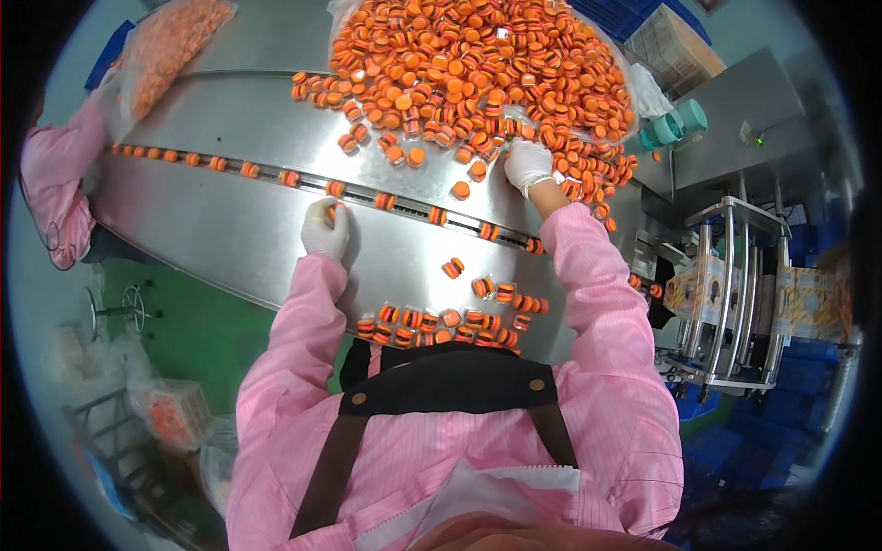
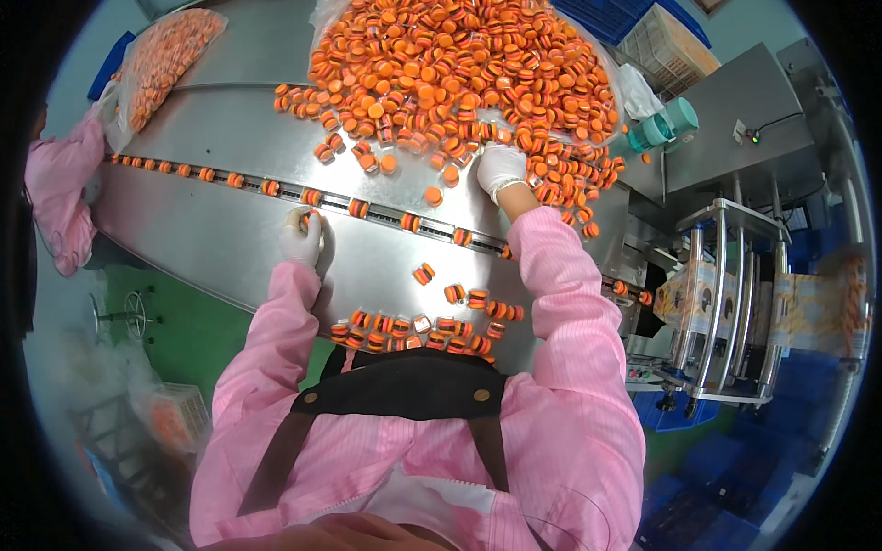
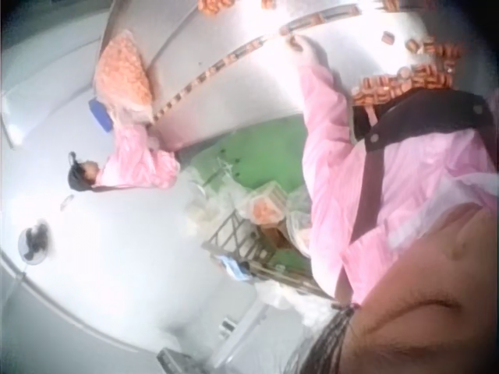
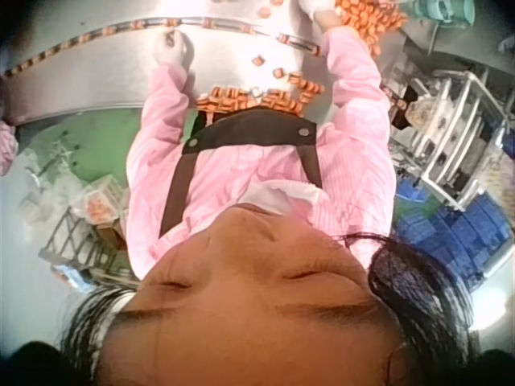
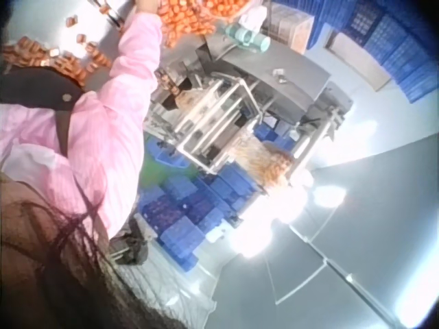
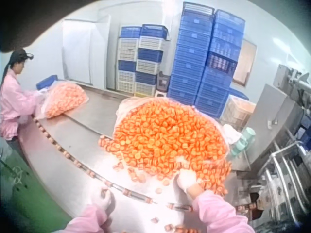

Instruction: The person arranges small, orange, cylindrical candies onto a moving conveyor belt in a factory setting. They pick up candies from a large pile on a stainless steel table and place them individually into slots on the belt, ensuring they are oriented correctly.

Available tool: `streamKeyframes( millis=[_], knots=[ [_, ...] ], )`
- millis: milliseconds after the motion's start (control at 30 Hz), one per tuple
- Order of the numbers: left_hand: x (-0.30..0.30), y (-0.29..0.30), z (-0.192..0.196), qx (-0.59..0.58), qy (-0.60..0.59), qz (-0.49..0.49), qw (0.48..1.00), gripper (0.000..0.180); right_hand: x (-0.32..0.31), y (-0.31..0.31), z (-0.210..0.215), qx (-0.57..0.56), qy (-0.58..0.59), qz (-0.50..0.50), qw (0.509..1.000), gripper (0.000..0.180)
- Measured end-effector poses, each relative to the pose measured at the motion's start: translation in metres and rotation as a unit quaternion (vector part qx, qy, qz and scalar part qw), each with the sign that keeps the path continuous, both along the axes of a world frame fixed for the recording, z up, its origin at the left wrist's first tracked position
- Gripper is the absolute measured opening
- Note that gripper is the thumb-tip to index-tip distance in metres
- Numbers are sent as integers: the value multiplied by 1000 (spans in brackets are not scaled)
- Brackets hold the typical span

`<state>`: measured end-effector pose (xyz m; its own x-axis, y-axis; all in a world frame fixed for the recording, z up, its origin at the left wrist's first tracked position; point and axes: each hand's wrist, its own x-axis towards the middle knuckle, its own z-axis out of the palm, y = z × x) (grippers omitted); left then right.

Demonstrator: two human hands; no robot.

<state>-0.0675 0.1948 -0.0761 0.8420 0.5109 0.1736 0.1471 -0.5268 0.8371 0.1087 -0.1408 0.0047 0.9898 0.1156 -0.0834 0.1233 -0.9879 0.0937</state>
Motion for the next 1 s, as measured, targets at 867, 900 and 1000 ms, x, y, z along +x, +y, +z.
streamKeyframes(
  millis=[867, 900, 1000],
  knots=[
    [0, -2, 12, 46, -4, -19, 999, 19, -24, -2, -18, 133, 10, 97, 986, 18],
    [-1, -1, 10, 42, -5, -21, 999, 19, -25, 0, -16, 149, 22, 95, 984, 18],
    [0, 1, 5, 20, -3, -23, 1000, 18, -29, 4, -10, 196, 38, 90, 976, 18]
  ],
)
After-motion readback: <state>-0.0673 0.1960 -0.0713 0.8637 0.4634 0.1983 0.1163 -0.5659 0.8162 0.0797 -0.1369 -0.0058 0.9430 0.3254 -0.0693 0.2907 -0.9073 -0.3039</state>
